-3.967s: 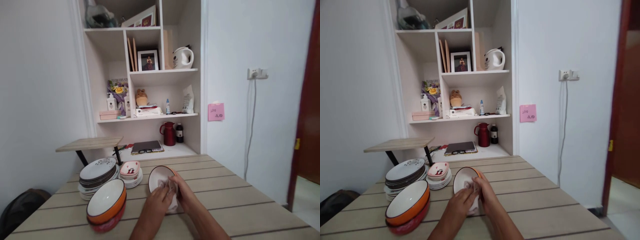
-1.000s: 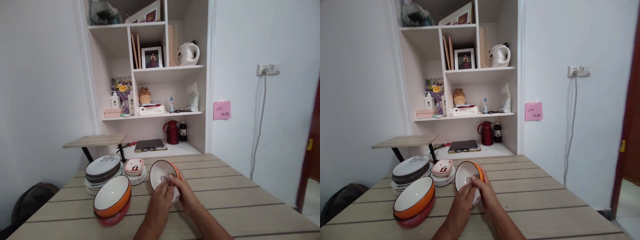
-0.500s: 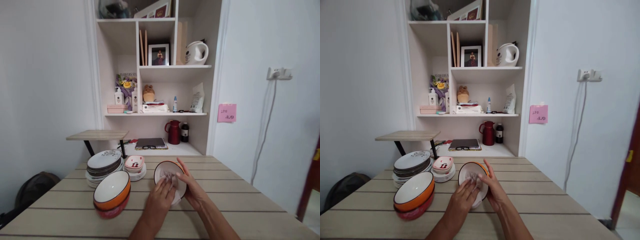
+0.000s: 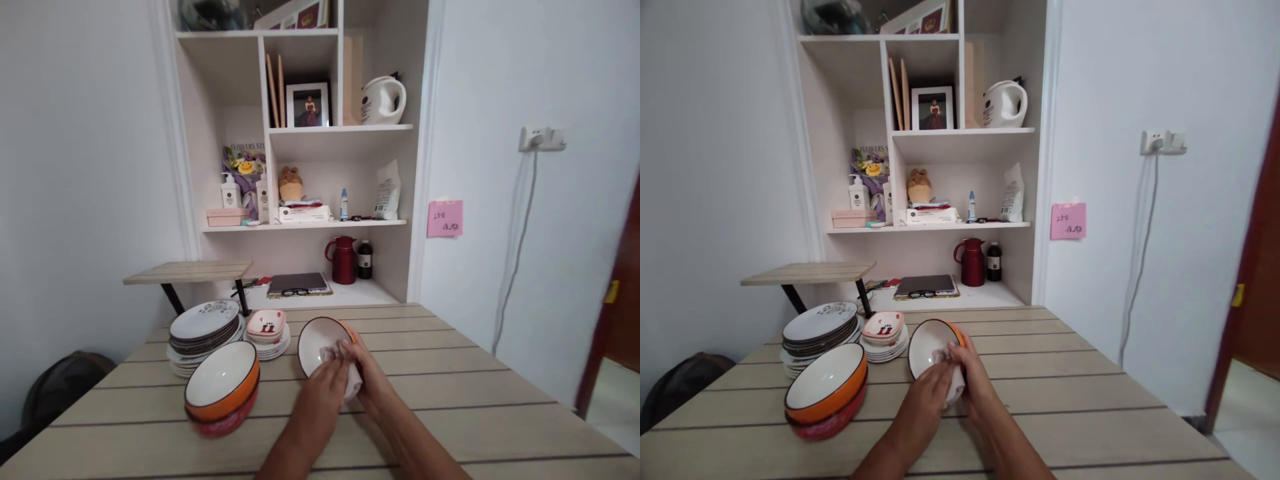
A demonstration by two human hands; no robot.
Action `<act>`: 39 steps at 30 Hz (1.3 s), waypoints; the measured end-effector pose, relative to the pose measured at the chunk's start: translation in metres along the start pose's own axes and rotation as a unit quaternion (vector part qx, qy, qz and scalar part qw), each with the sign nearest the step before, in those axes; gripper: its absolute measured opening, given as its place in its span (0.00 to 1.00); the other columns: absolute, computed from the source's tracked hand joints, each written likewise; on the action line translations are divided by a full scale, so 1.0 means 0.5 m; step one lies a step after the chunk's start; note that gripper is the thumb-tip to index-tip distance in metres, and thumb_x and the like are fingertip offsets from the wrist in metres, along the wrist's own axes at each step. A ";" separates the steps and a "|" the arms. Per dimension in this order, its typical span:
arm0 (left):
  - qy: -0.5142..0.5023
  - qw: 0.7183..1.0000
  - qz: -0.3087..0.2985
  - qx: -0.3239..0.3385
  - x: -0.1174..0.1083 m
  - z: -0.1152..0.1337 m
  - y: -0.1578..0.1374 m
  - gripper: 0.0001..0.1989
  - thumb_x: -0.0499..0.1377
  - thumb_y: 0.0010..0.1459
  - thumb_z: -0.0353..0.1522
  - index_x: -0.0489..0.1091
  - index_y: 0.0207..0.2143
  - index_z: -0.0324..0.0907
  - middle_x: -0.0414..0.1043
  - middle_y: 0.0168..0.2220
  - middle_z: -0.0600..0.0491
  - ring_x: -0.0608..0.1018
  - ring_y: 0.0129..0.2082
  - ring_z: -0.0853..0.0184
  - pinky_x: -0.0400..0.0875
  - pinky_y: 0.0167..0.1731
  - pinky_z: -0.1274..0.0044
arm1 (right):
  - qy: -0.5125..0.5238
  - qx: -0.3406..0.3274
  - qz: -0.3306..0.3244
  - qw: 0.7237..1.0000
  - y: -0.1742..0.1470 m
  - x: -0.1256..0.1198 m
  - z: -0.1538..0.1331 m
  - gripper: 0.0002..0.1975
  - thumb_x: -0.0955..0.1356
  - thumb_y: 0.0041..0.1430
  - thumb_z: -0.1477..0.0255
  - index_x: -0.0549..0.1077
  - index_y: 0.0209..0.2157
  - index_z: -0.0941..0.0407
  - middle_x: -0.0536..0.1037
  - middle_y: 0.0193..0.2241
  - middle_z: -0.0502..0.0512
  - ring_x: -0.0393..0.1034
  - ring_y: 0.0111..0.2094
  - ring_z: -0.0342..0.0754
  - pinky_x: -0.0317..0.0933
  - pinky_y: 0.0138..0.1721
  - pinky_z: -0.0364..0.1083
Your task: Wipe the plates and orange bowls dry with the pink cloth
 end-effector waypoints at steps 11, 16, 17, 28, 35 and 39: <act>0.092 0.992 0.072 0.054 -0.003 0.015 0.003 0.11 0.51 0.66 0.28 0.70 0.47 0.39 0.75 0.52 0.45 0.76 0.53 0.64 0.67 0.58 0.69 | -0.067 0.042 -0.050 0.996 -0.013 -0.034 -0.076 0.39 0.74 0.49 0.62 0.61 0.62 0.45 0.80 0.45 0.53 0.74 0.43 0.55 0.62 0.47 0.52; 0.075 0.993 0.084 -0.039 -0.006 -0.004 -0.006 0.17 0.45 0.66 0.25 0.69 0.50 0.37 0.79 0.43 0.46 0.81 0.43 0.64 0.77 0.44 0.73 | -0.012 0.013 -0.063 0.998 -0.015 0.009 -0.013 0.53 0.78 0.42 0.69 0.50 0.66 0.43 0.81 0.41 0.51 0.75 0.41 0.53 0.62 0.47 0.51; 0.067 0.992 0.086 -0.057 -0.006 -0.008 -0.008 0.18 0.45 0.65 0.24 0.69 0.51 0.36 0.79 0.42 0.45 0.81 0.42 0.63 0.78 0.43 0.73 | 0.001 -0.002 -0.059 0.998 -0.014 0.017 0.000 0.53 0.78 0.42 0.70 0.50 0.66 0.42 0.80 0.44 0.51 0.74 0.44 0.52 0.61 0.49 0.50; 0.036 0.997 0.044 0.060 0.023 -0.001 0.002 0.13 0.52 0.65 0.29 0.70 0.50 0.43 0.76 0.51 0.51 0.76 0.52 0.64 0.66 0.58 0.65 | -0.080 0.027 -0.006 0.996 0.005 -0.045 -0.061 0.30 0.72 0.49 0.65 0.69 0.55 0.51 0.82 0.41 0.53 0.74 0.41 0.54 0.63 0.44 0.49; 0.104 0.991 0.080 0.016 0.028 0.002 -0.009 0.07 0.55 0.64 0.29 0.72 0.41 0.39 0.75 0.52 0.45 0.76 0.54 0.60 0.66 0.57 0.65 | -0.093 0.043 -0.037 0.994 -0.010 -0.038 -0.076 0.40 0.74 0.47 0.64 0.61 0.62 0.46 0.80 0.48 0.54 0.74 0.46 0.56 0.62 0.48 0.52; 0.084 0.993 0.085 -0.011 0.028 -0.002 -0.010 0.10 0.52 0.65 0.29 0.72 0.45 0.40 0.75 0.53 0.47 0.75 0.54 0.60 0.69 0.55 0.64 | -0.050 0.021 -0.020 0.998 -0.019 -0.008 -0.067 0.49 0.76 0.46 0.65 0.51 0.66 0.41 0.81 0.46 0.55 0.77 0.42 0.56 0.64 0.46 0.54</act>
Point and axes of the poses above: each hand's wrist, its own y-axis towards the middle knuckle, its own x-axis out of the palm, z = x × y, the point moved 2 cm from there along y, towards the middle knuckle
